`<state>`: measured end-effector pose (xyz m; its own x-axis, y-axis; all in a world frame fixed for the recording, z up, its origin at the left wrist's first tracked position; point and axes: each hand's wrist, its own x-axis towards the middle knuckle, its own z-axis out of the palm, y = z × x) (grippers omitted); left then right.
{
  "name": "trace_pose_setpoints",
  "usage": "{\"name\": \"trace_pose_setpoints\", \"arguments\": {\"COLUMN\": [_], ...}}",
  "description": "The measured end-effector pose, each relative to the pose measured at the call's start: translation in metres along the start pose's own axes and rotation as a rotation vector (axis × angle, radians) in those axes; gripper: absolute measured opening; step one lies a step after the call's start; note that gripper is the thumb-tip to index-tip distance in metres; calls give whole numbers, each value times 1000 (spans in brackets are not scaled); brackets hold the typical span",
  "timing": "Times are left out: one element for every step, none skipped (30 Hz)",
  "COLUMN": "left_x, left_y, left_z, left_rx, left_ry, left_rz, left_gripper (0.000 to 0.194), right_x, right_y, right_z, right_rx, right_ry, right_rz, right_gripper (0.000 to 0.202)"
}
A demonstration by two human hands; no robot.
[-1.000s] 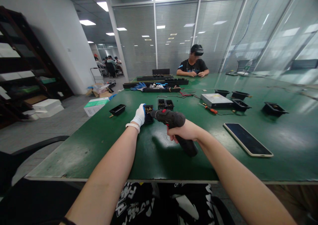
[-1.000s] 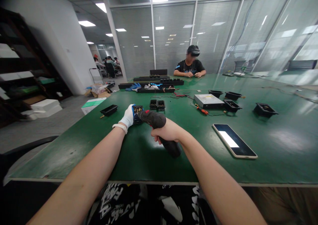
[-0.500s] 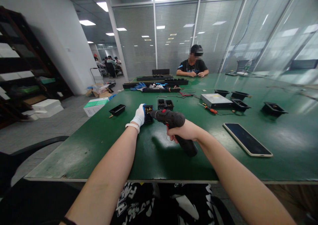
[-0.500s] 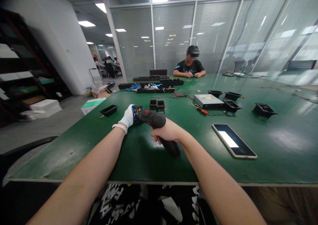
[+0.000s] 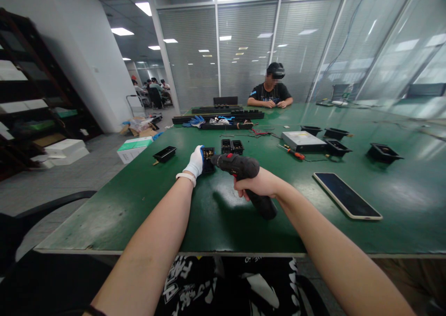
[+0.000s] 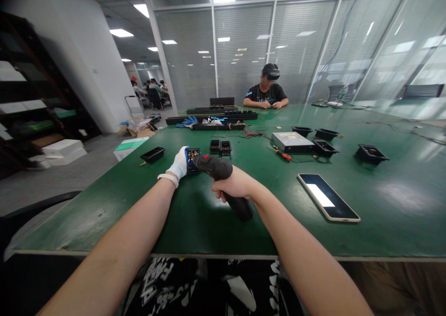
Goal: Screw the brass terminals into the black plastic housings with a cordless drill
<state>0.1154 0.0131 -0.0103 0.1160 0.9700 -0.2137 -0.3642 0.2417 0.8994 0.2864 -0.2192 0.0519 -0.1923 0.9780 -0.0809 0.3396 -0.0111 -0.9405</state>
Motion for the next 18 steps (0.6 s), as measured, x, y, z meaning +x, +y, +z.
{"name": "trace_pose_setpoints", "arguments": {"left_x": [0, 0, 0, 0, -1, -1, -2, -3, -3, -4, -4, -4, -4, -4, -5, -5, -5, -5], "left_y": [0, 0, 0, 1, 1, 2, 3, 3, 4, 4, 4, 5, 4, 4, 4, 4, 4, 4], "left_z": [0, 0, 0, 0, 1, 1, 2, 2, 3, 3, 3, 3, 3, 3, 3, 4, 4, 4], "left_rx": [10, 15, 15, 11, 8, 9, 14, 23, 32, 37, 38, 32, 22, 10, -4, -16, -23, -24], "left_ry": [8, 12, 13, 13, 13, 15, 20, 27, 31, 38, 40, 39, 33, 28, 25, 23, 26, 35], "left_rz": [3, 5, 5, 4, 2, 2, 4, 8, 12, 16, 18, 16, 12, 5, -3, -11, -16, -17], "left_gripper": [28, 29, 29, 28, 28, 28, 27, 27, 26, 26, 27, 28, 29, 30, 31, 32, 32, 33], "right_x": [0, 0, 0, 0, 0, 0, 0, 0, 1, 1, 1, 1, 1, 1, 1, 1, 1, 1], "right_y": [0, 0, -1, -1, -1, -1, -1, -1, -1, 0, 0, 0, 1, 1, 1, 1, 1, 0], "right_z": [0, 0, 0, 0, 0, 0, 0, 0, 0, 0, 0, 0, 0, 0, 0, 0, 0, 0], "right_rx": [-2, -5, -7, -7, -5, -4, -3, -4, -6, -9, -13, -16, -15, -9, -4, -1, -3, -9], "right_ry": [-2, -3, -2, 1, 4, 5, 4, 2, -2, -4, -4, -2, 0, 1, 0, 0, -1, -2], "right_rz": [0, 0, -1, -3, -6, -8, -11, -12, -13, -13, -13, -12, -11, -10, -9, -8, -6, -4], "right_gripper": [11, 12, 12, 11, 11, 10, 10, 9, 9, 10, 10, 10, 10, 10, 10, 10, 10, 10]}}
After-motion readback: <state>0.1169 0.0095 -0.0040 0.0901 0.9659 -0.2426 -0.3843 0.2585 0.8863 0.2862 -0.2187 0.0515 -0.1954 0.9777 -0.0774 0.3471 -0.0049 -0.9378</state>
